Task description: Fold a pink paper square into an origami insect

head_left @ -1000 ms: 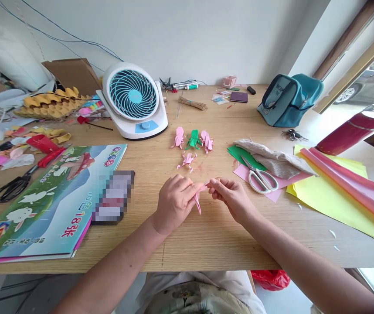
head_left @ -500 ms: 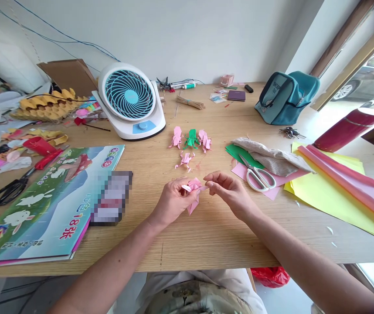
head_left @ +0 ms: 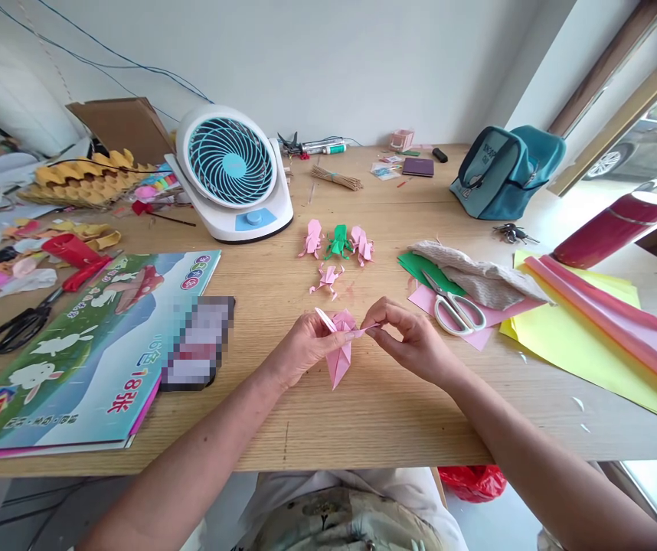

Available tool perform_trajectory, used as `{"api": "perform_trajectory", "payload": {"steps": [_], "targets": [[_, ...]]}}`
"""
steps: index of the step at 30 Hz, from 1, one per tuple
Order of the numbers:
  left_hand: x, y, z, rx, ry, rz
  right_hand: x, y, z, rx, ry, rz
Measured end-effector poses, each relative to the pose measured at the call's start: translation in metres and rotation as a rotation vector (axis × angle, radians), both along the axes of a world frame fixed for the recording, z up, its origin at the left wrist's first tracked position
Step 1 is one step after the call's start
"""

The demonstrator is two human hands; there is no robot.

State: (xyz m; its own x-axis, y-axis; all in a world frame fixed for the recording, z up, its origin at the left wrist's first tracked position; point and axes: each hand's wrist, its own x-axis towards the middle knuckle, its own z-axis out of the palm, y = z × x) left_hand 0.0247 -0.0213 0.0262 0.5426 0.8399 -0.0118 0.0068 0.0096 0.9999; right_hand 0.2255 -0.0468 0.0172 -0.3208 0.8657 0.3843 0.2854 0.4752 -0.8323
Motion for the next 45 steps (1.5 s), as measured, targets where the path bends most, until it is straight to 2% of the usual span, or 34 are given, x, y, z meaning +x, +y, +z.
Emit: {"api": "perform_trajectory", "payload": {"steps": [6,11,14,18,21,24,27,30,38,45], "targets": [[0.000,0.000,-0.004,0.101,0.054,0.033,-0.002,0.000,-0.001,0.204,-0.074,-0.149],[-0.001,0.000,-0.008,0.300,0.168,0.128,-0.008,-0.004,-0.005,0.195,-0.087,-0.289],[-0.001,-0.003,-0.009,0.467,0.229,0.216,-0.012,-0.006,-0.006,0.143,-0.056,-0.343],[0.000,-0.005,-0.011,0.721,0.290,0.285,-0.014,-0.006,-0.007,0.031,-0.034,-0.305],[0.000,-0.005,-0.014,0.863,0.346,0.295,-0.014,-0.004,-0.008,-0.160,0.073,-0.261],[0.000,-0.005,-0.014,0.938,0.392,0.289,-0.015,-0.001,-0.011,-0.369,0.232,-0.220],[0.000,-0.006,-0.014,0.972,0.425,0.274,-0.017,0.001,-0.013,-0.479,0.327,-0.220],[0.001,-0.006,-0.014,0.971,0.441,0.254,-0.018,0.002,-0.013,-0.509,0.351,-0.220],[0.002,-0.005,-0.016,0.835,0.348,0.278,-0.019,-0.002,-0.013,-0.435,0.353,-0.173],[0.002,-0.005,-0.012,0.703,0.280,0.274,-0.018,-0.003,-0.013,-0.355,0.353,-0.092]]}}
